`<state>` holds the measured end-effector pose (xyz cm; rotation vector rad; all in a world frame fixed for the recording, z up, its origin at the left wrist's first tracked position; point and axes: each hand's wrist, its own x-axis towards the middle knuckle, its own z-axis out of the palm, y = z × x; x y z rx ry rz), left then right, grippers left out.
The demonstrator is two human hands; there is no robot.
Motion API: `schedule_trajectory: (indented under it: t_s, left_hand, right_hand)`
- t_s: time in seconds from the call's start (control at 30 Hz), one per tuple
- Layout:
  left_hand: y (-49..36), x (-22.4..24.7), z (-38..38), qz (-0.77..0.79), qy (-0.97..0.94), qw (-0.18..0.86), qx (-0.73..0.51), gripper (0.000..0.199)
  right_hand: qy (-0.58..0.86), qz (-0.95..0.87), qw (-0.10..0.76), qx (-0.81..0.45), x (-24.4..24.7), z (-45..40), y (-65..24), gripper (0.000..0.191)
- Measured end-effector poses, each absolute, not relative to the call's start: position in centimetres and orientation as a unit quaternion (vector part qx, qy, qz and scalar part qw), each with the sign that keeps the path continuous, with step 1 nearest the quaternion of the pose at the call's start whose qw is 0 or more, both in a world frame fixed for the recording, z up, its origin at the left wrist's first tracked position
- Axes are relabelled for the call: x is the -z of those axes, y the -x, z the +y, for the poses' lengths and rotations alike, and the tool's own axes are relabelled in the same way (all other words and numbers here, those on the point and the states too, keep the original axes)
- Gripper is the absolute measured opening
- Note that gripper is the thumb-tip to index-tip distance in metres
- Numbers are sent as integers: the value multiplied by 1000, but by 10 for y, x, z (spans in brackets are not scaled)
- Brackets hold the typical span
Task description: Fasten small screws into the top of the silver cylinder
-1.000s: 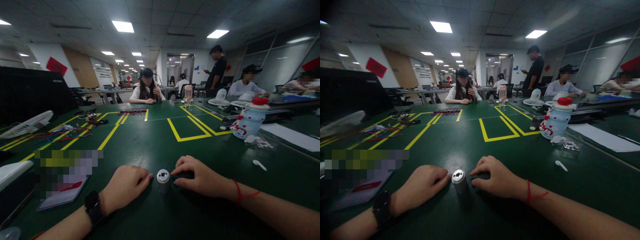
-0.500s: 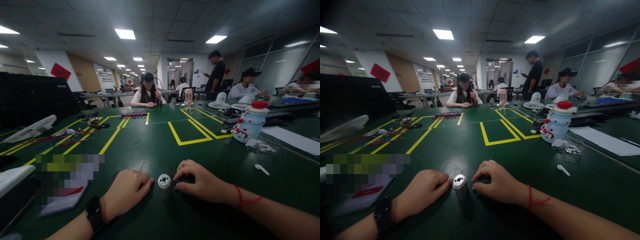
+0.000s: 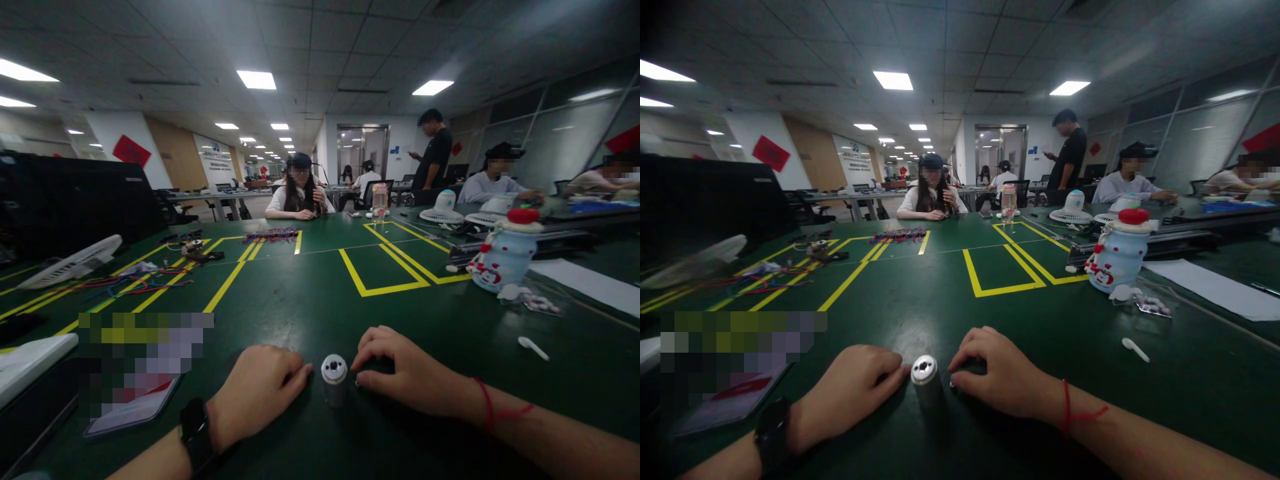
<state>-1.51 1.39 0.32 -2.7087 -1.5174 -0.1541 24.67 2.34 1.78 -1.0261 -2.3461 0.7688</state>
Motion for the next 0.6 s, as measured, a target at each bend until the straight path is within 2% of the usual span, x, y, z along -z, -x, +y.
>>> schedule_trajectory:
  t_s: [0.6]
  left_hand:
    - [15, -5, 15, -491, 870, 3, 49, 43]
  right_hand:
    - [376, -853, 230, -280, -20, 24, -245, 11]
